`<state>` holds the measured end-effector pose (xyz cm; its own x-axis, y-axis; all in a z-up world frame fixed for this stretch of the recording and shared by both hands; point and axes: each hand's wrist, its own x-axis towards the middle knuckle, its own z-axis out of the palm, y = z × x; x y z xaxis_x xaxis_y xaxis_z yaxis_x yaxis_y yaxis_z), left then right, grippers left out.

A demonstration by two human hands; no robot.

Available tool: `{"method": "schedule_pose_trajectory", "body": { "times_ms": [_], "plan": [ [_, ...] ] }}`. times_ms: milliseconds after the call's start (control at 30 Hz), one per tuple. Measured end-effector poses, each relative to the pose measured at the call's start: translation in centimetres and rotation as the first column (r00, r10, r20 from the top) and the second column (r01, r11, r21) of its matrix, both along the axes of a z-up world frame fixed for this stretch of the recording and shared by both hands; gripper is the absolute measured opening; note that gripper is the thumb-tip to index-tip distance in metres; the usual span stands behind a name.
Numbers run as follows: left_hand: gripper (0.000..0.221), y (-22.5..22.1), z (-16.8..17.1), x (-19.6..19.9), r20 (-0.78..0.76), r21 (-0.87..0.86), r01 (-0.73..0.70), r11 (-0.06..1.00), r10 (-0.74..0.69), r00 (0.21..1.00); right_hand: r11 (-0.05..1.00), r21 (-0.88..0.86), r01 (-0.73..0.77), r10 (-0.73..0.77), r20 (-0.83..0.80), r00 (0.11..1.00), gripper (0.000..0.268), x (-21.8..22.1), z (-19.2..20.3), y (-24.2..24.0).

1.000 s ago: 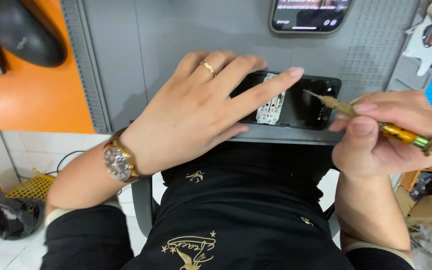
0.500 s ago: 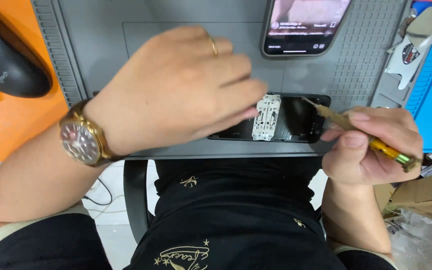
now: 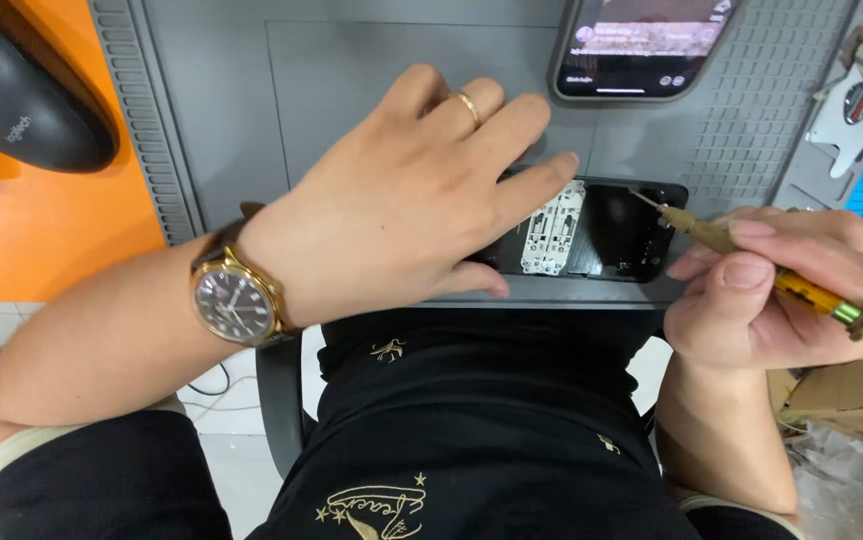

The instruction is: The person uses a screwdriver to remove screws from the back of a disassembled smartphone lying on a gray mat. They carefully unscrew multiple fasteners from the metal frame and internal components while holding the device steady with their left hand.

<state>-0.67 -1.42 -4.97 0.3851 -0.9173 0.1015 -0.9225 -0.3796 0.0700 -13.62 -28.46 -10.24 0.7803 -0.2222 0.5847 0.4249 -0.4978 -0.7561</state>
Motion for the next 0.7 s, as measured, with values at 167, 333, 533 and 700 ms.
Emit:
{"method": "schedule_pose_trajectory", "body": {
  "times_ms": [167, 333, 533, 700],
  "plan": [
    [0.092, -1.1, 0.6, -1.6, -0.087, 0.058, -0.051, 0.997, 0.056, 0.995, 0.999, 0.031, -0.033, 0.031, 0.075, 0.997, 0.028, 0.2, 0.8, -0.1],
    [0.036, -0.3, 1.8, -2.8, -0.364, -0.017, -0.029, 0.999, 0.021, 0.931, 0.954, 0.28, -0.103, 0.051, 0.189, 0.981, 0.022, -1.2, -0.5, -2.0],
    [0.024, 2.4, 3.6, -7.2, -0.64, -0.342, -0.412, 0.844, 0.112, 0.76, 0.908, 0.416, -0.05, 0.019, 0.08, 0.997, 0.021, -1.1, 0.3, -2.2],
    [0.042, 2.2, 0.6, -13.5, -0.904, -0.107, -0.963, 0.249, -0.428, -0.01, 0.894, 0.441, -0.079, 0.052, 0.072, 0.996, 0.017, -1.4, 0.4, -2.6]
  ]
}}
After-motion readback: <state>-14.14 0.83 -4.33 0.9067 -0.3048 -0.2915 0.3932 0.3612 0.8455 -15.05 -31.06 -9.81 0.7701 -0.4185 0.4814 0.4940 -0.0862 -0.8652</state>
